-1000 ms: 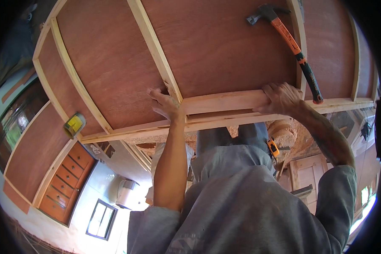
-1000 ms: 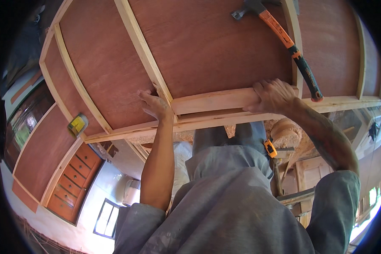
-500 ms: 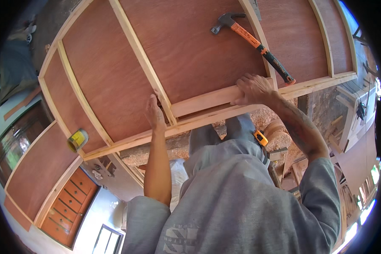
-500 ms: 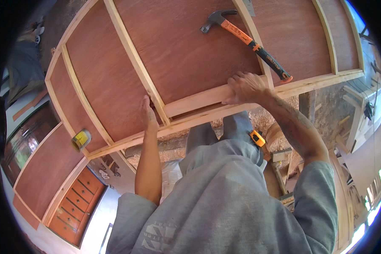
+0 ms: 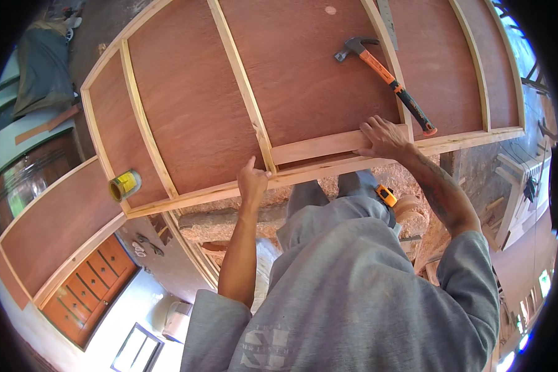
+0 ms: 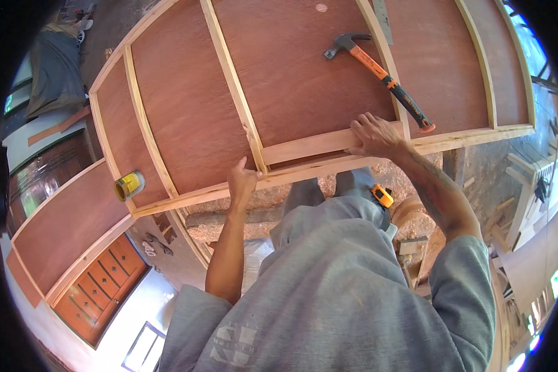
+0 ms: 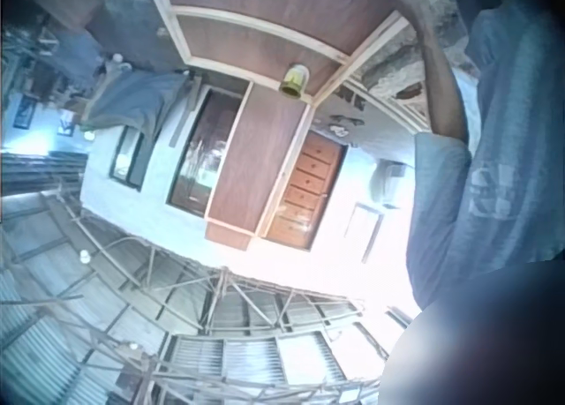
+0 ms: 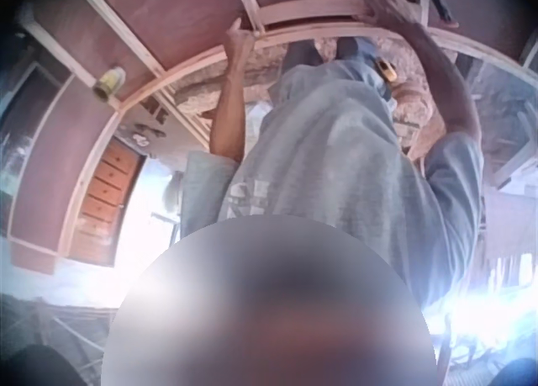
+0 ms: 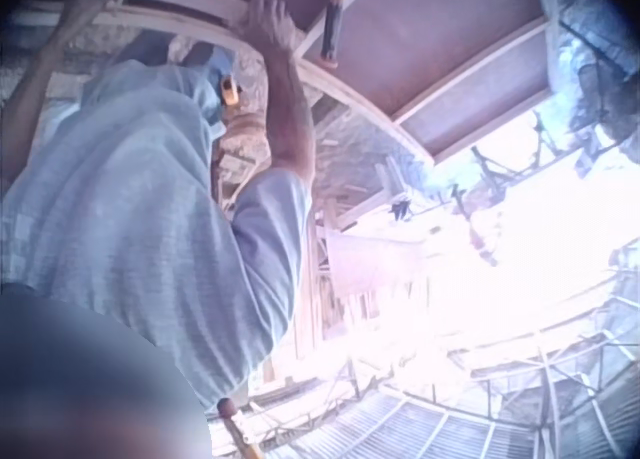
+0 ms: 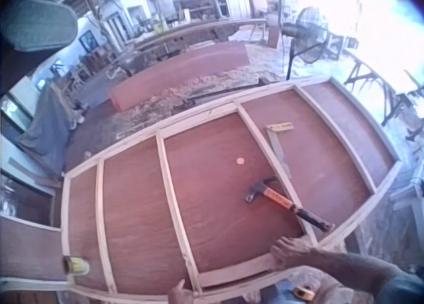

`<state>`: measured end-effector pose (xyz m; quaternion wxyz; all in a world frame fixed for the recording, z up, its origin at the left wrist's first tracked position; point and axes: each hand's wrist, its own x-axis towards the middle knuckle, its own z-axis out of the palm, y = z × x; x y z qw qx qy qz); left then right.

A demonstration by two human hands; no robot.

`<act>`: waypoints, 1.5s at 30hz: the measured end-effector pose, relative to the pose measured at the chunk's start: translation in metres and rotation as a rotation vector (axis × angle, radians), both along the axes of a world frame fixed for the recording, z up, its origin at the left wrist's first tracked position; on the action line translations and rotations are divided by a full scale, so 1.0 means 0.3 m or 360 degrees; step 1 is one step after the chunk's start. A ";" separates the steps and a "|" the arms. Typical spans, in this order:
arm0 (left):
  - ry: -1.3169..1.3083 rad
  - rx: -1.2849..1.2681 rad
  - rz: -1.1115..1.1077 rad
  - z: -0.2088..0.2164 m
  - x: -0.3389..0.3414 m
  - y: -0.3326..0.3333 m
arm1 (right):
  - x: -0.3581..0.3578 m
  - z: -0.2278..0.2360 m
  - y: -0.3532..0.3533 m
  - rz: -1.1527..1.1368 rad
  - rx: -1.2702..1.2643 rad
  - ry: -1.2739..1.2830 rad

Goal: The person assembles a wooden frame on a large plywood panel using a hammer and nails. They position wooden strips, hammer nails to secure them, and adjust pieces to fit the frame structure. The work occurs in a cluttered workshop with wood shavings and tools visible.

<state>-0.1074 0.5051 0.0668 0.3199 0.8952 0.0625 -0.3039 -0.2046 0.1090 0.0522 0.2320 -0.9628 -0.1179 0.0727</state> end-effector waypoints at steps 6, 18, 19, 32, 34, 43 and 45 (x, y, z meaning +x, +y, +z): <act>-0.0187 0.0423 -0.0339 0.062 -0.047 -0.102 | -0.017 -0.008 0.001 -0.0049 0.0017 -0.0210; 0.0398 0.0079 -0.0318 0.041 0.085 -0.069 | 0.001 0.002 -0.002 -0.0122 -0.0006 0.0094; 0.0419 0.0042 -0.0291 0.043 0.085 -0.069 | 0.000 0.001 -0.003 -0.0118 0.0001 0.0094; 0.0299 0.0264 -0.0391 0.025 0.102 -0.090 | 0.023 0.023 -0.010 -0.0087 0.0025 0.0321; 0.0346 0.0229 -0.0372 0.053 0.104 -0.106 | 0.039 0.042 -0.009 -0.0111 0.0049 0.0496; 0.0183 0.0262 -0.0472 0.021 0.080 -0.069 | 0.049 -0.001 -0.016 -0.0039 0.0065 0.0448; 0.0147 0.0216 -0.0320 0.009 0.058 -0.070 | 0.040 -0.004 -0.009 -0.0065 0.0037 0.0456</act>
